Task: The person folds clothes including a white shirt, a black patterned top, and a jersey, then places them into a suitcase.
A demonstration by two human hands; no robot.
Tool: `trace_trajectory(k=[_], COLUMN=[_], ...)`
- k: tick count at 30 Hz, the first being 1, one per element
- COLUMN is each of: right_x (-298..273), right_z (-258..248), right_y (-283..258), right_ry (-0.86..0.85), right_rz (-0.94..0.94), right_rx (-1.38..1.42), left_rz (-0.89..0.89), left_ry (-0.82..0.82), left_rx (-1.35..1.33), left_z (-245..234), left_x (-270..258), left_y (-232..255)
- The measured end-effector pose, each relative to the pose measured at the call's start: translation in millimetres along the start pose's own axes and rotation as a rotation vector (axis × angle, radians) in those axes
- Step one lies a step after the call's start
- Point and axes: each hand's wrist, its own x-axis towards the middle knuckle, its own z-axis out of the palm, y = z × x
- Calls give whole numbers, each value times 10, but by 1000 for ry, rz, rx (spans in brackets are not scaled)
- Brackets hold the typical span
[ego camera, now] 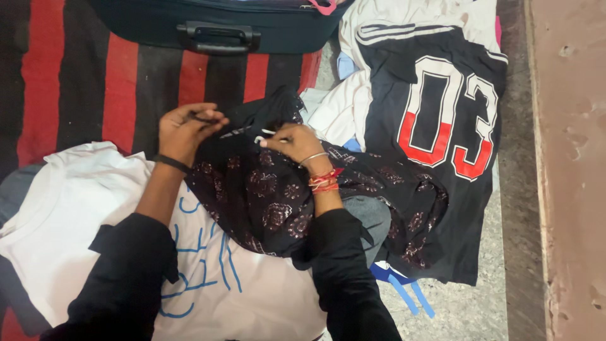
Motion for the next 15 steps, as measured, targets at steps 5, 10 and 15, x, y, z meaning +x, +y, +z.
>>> trace_trajectory(k=[5, 10, 15], right_x=[21, 64, 133], right_z=[-47, 115, 273], right_y=[-148, -161, 5], right_ry=[499, 329, 92], right_rz=[-252, -218, -441], right_rx=[-166, 123, -49], left_rz=[-44, -25, -95], left_ry=[-236, -390, -363], left_rx=[35, 201, 210], left_z=[487, 574, 430], left_x=[-107, -131, -198], left_y=[262, 270, 218])
